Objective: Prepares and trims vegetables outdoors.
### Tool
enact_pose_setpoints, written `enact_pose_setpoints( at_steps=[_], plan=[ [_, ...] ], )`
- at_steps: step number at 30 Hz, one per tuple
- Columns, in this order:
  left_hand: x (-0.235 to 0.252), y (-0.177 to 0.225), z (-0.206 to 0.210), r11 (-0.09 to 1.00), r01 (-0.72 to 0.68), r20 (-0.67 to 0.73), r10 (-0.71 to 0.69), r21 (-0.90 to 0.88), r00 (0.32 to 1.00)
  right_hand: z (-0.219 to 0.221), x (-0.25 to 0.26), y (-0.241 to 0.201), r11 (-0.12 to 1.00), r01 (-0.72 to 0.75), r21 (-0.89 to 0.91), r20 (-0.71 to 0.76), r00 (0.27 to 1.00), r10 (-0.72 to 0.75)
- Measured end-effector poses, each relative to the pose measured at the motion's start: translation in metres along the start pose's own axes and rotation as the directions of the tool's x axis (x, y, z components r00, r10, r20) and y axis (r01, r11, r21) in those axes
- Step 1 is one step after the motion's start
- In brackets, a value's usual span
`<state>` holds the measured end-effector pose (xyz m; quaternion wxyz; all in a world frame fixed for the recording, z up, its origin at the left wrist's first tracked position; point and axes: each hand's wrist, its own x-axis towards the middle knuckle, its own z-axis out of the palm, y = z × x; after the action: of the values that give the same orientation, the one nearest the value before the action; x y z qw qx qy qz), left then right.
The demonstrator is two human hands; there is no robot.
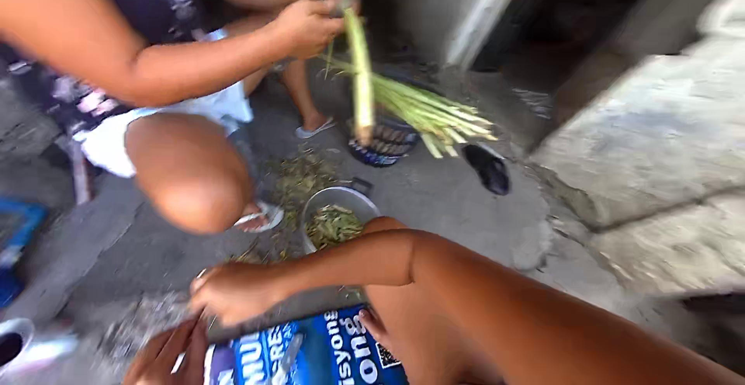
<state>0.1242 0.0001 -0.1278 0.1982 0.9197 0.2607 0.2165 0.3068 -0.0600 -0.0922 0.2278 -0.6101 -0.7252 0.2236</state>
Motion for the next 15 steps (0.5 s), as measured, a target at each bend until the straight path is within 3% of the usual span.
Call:
enact_pose_setpoints(
  at_steps=[3, 8, 11, 15],
  plan=[
    [0.002, 0.010, 0.004, 1.000, 0.007, -0.242, -0.007, -0.002, 0.970, -0.005, -0.003, 0.005, 0.977, 0.017, 0.212, -0.101, 0.995, 0.005],
    [0.001, 0.015, 0.005, 0.990, 0.067, -0.368, -0.109, -0.125, 0.923, -0.005, -0.003, 0.002, 0.849, -0.131, 0.513, -0.121, 0.967, 0.222],
    [0.002, 0.014, 0.011, 0.982, 0.055, -0.448, -0.132, -0.182, 0.884, 0.000, -0.003, -0.002, 0.677, -0.124, 0.726, -0.144, 0.935, 0.325],
    [0.005, 0.012, 0.013, 0.972, 0.029, -0.484, -0.143, -0.234, 0.864, 0.000, -0.002, -0.009, 0.383, -0.151, 0.911, -0.040, 0.893, 0.448]
  ],
)
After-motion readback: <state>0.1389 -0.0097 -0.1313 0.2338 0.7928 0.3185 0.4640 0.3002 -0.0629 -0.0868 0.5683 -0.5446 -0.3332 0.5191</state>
